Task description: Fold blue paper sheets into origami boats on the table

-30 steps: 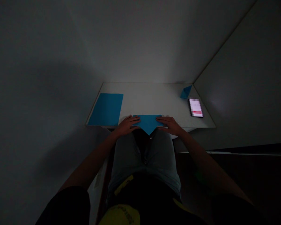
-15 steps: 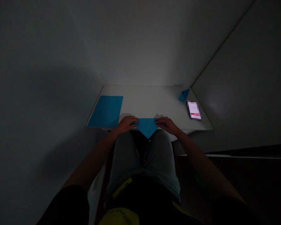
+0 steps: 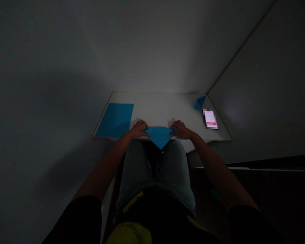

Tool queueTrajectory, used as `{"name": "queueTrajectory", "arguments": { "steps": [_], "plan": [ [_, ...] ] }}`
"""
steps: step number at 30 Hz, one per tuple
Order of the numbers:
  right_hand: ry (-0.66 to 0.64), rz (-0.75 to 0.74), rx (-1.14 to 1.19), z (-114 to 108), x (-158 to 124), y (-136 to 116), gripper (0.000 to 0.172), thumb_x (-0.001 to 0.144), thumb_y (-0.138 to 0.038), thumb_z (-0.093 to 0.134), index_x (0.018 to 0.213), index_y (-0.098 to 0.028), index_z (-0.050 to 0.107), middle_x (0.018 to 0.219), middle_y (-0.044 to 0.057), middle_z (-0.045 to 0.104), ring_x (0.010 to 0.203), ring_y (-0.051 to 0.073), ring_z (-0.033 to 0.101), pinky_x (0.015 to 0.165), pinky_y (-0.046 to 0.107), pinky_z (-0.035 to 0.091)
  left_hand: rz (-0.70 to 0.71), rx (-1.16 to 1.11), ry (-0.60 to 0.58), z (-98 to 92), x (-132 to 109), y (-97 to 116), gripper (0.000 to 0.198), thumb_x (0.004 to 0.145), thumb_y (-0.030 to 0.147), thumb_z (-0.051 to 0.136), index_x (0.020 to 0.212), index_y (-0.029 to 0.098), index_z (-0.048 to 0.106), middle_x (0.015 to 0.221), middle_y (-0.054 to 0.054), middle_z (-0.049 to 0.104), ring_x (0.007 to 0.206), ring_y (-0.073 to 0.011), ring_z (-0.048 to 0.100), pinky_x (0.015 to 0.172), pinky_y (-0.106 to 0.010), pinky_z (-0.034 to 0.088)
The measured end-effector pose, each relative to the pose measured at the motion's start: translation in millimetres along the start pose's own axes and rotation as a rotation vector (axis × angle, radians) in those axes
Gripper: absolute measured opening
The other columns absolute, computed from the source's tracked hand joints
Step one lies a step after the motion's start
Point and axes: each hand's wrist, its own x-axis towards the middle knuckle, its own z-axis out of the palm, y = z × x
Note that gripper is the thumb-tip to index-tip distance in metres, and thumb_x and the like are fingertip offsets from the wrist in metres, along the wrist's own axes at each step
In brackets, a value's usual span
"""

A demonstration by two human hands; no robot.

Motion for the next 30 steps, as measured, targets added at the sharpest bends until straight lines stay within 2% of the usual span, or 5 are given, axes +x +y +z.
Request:
{"name": "queueTrajectory", "arguments": {
  "steps": [5,10,16,25,30],
  "plan": [
    [-0.046,0.005,0.04,-2,3,-2,0.045,0.081,-0.055,0.085,0.115,-0.027,0.076,0.123,0.012,0.066,0.118,0.036,0.061,0.107,0.057,0.051,-0.042,-0.014,0.023,2.2,0,2,0.047,0.061,0.043,0.097,0.096,0.024,0.071,0.116,-0.01,0.065,0.11,-0.0315,0.062,0.096,-0.046,0.053],
    [-0.011,-0.029,0.057,-4,0,-8,0.063,0.083,-0.049,0.085,0.14,-0.027,0.068,0.131,0.013,0.065,0.122,0.034,0.061,0.109,0.055,0.05,-0.027,-0.03,0.007,2.0,-11,10,0.032,0.073,0.038,0.09,0.096,0.023,0.071,0.105,-0.006,0.073,0.104,-0.0282,0.065,0.097,-0.044,0.05],
    [0.072,-0.136,0.066,0,-14,-23,0.027,0.095,-0.05,0.075,0.108,-0.027,0.08,0.119,0.011,0.075,0.12,0.033,0.066,0.109,0.056,0.047,0.065,-0.168,0.096,11.3,-37,20,0.01,0.089,0.026,0.077,0.099,0.024,0.077,0.106,-0.005,0.078,0.105,-0.0239,0.07,0.1,-0.041,0.052],
    [0.213,-0.092,-0.063,27,-62,-41,0.034,0.096,-0.053,0.074,0.123,-0.032,0.076,0.143,0.009,0.073,0.126,0.033,0.066,0.107,0.054,0.047,0.104,0.014,0.257,39.8,-79,28,0.03,0.095,0.038,0.077,0.125,0.032,0.079,0.137,-0.007,0.075,0.129,-0.0292,0.064,0.116,-0.051,0.044],
    [0.214,-0.078,-0.024,26,-62,-41,0.022,0.1,-0.046,0.068,0.113,-0.03,0.077,0.133,0.009,0.077,0.122,0.033,0.067,0.107,0.054,0.046,0.085,-0.057,0.27,38.7,-76,27,0.02,0.1,0.035,0.07,0.114,0.03,0.082,0.125,-0.006,0.079,0.122,-0.0272,0.067,0.114,-0.05,0.046]
  ]
}}
